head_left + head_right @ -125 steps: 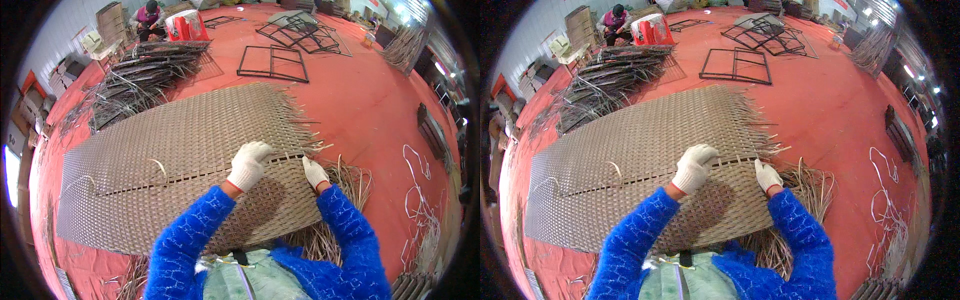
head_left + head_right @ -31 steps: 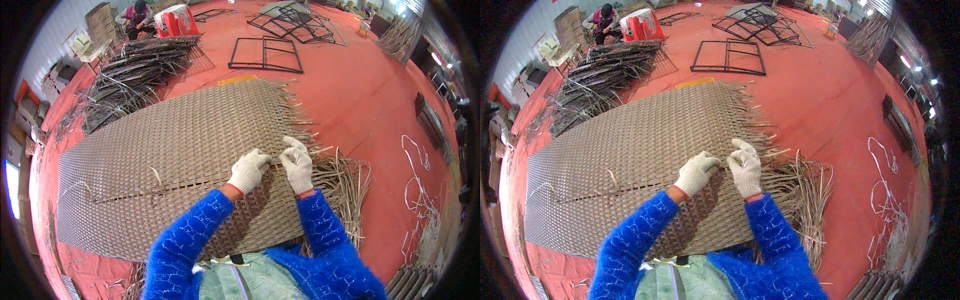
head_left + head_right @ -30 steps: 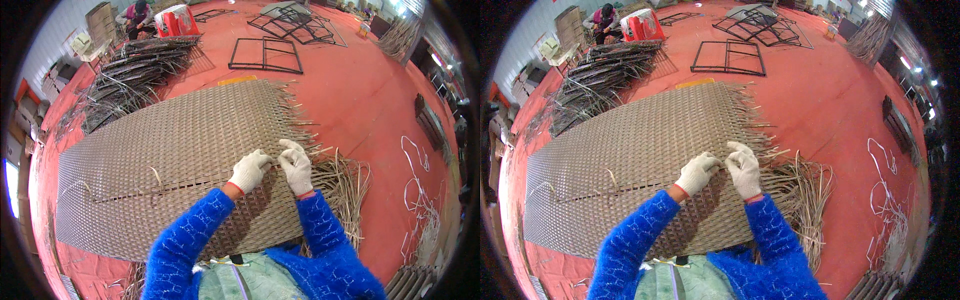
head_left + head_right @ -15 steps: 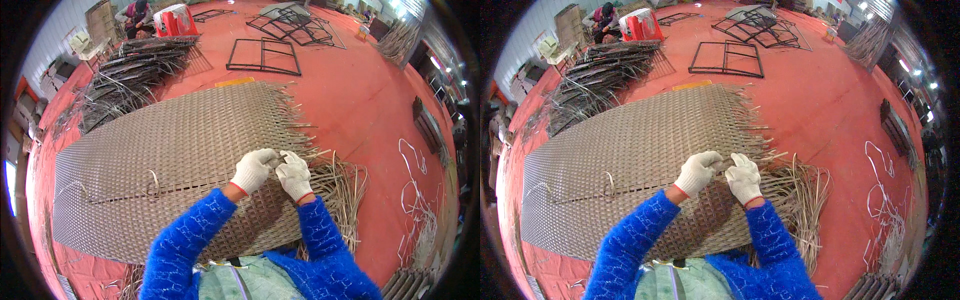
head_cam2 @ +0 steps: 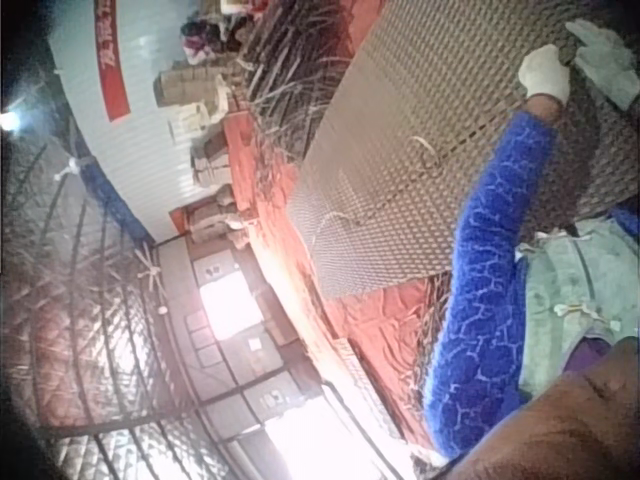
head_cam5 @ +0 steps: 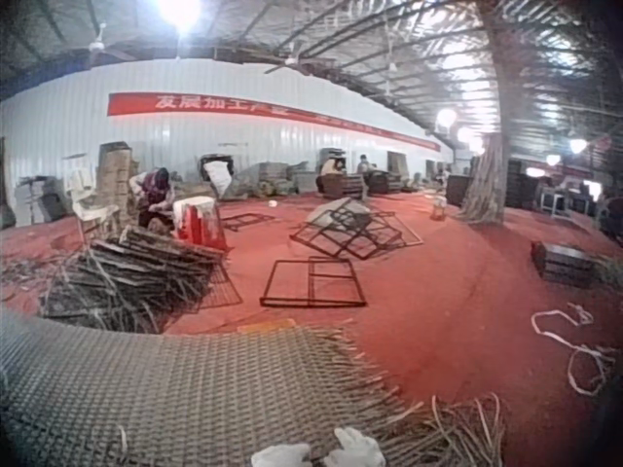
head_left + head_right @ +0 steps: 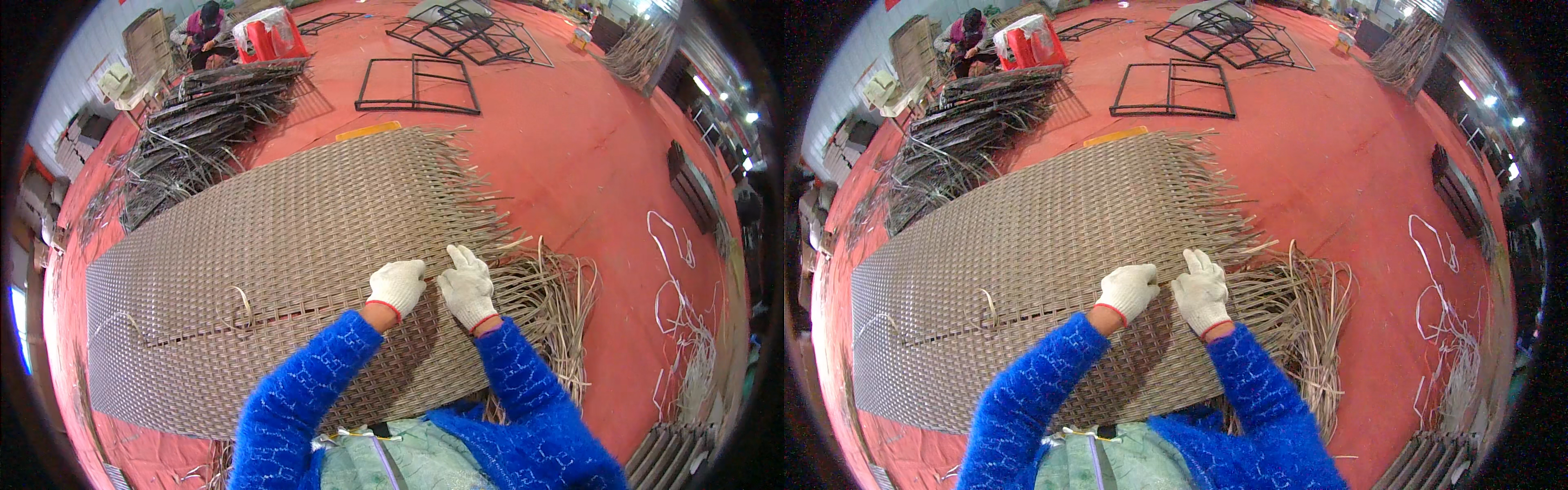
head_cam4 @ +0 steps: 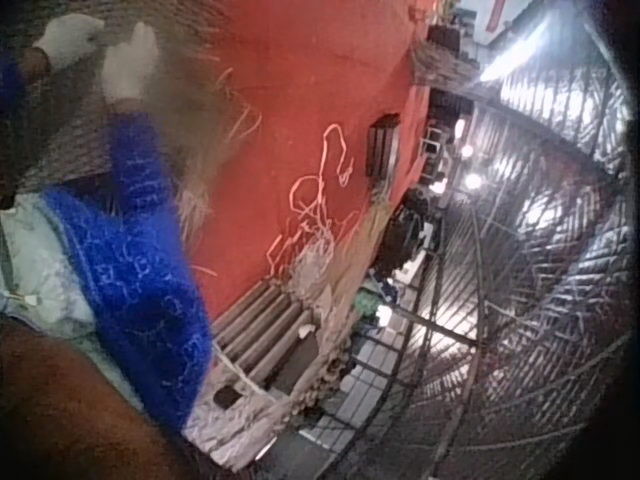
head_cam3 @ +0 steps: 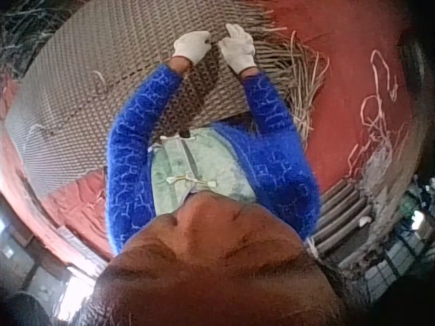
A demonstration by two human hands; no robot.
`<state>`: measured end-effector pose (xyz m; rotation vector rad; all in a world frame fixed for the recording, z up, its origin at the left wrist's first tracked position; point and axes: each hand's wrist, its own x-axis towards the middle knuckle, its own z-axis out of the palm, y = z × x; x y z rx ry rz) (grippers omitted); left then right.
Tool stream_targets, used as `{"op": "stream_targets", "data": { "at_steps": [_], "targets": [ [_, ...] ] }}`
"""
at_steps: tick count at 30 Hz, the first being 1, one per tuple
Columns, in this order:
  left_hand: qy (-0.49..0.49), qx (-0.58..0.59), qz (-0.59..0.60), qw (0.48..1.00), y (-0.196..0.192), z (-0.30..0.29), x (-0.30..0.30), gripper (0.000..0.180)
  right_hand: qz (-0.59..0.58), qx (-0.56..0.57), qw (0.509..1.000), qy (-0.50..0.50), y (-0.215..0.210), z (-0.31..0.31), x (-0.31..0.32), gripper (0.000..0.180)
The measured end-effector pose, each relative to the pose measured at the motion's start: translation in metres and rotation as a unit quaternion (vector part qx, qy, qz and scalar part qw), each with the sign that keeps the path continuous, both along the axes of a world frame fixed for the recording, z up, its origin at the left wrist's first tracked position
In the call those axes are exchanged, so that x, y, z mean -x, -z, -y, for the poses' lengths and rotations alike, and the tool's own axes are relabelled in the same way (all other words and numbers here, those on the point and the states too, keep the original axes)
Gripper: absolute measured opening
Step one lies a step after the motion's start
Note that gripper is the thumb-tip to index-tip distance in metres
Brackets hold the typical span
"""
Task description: The person weaves a long flexible strip into a large flat mat laid on the floor, threading it through existing strands and tightening the weave. The person uses a small metal tool to push and adjust the strip along the edge of the mat.
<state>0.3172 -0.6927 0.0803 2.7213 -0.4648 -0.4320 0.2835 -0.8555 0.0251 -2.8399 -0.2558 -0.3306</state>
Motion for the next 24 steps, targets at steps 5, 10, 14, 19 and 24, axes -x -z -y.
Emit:
{"op": "stream_targets", "data": {
  "at_steps": [5, 10, 14, 19, 24],
  "targets": [
    [-0.011, 0.009, 0.005, 1.000, -0.004, 0.001, -0.002, 0.021, -0.007, -0.021, 0.999, 0.025, -0.002, -0.001, 0.002, 0.022],
    [0.010, 0.017, -0.016, 1.000, 0.000, -0.002, -0.007, 0.022, 0.006, -0.007, 1.000, 0.026, 0.000, -0.004, 0.003, 0.018],
    [0.046, 0.064, -0.012, 0.997, 0.005, -0.004, -0.006, 0.021, 0.017, -0.036, 0.998, 0.054, 0.003, -0.007, 0.003, 0.012],
    [0.064, 0.094, 0.081, 0.990, 0.007, 0.009, -0.004, 0.017, 0.084, -0.296, 0.948, 0.087, -0.009, -0.003, 0.001, 0.005],
    [0.128, 0.104, 0.114, 0.980, 0.015, 0.023, -0.013, 0.017, 0.155, -0.295, 0.943, -0.002, -0.024, 0.022, -0.004, 0.006]
  ]
}}
